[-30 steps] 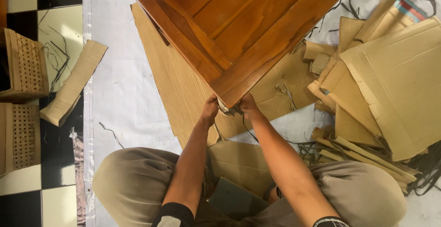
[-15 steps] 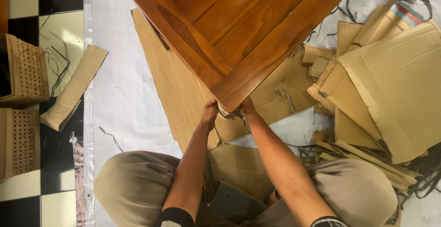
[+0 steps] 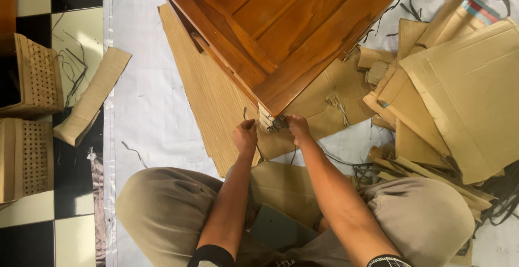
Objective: Wrapping the base and legs of a wooden chair with cardboard and plastic ties.
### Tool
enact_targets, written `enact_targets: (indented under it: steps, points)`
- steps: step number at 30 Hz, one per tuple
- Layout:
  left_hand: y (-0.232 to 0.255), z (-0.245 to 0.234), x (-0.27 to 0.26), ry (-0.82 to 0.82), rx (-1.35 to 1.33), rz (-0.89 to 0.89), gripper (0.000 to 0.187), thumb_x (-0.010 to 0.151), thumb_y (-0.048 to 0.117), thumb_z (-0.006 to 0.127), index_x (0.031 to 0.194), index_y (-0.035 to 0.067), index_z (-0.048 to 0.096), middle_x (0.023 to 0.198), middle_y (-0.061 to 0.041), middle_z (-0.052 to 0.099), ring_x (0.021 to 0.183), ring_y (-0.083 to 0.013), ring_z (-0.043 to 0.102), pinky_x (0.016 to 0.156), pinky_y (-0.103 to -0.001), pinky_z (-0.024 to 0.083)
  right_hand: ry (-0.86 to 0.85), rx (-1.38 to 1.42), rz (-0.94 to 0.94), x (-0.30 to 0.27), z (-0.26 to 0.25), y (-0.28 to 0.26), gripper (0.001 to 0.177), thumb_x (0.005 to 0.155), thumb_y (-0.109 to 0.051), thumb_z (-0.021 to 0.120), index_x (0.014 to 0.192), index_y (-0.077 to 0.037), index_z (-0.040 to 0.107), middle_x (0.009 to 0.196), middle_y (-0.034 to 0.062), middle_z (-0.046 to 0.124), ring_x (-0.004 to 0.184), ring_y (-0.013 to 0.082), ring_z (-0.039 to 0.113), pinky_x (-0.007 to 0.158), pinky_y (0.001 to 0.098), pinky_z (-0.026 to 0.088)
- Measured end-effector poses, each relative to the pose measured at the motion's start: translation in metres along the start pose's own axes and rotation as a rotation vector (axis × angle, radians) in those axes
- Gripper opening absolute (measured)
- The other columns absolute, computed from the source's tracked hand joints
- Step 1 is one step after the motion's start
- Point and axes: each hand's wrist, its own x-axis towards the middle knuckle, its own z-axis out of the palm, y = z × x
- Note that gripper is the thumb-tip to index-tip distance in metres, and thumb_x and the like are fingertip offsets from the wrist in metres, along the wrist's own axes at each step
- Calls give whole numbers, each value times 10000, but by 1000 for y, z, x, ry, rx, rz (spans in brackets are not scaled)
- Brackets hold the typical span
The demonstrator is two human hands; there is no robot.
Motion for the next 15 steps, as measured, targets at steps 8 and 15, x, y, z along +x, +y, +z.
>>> enact_targets:
  steps: [8, 15]
  points:
    - [9, -24, -48, 57, 86, 52, 175, 782, 419, 799, 900, 294, 833, 842, -8, 733, 866, -276, 742, 782, -376, 585, 32, -21, -14, -62, -11, 16, 177, 851, -236, 814, 908, -82, 747, 727, 72, 687, 559, 139, 564, 429, 226, 374]
    - [-6, -2, -56, -44, -141, -69, 220, 860, 406, 734, 1004, 261, 814, 922, -19, 765, 983, -326, 725, 869, -440, 548, -4, -34, 10, -122, 2, 11, 188, 916, -223, 734, 1037, -86, 691, 869, 72, 758, 688, 117, 694, 558, 214, 489]
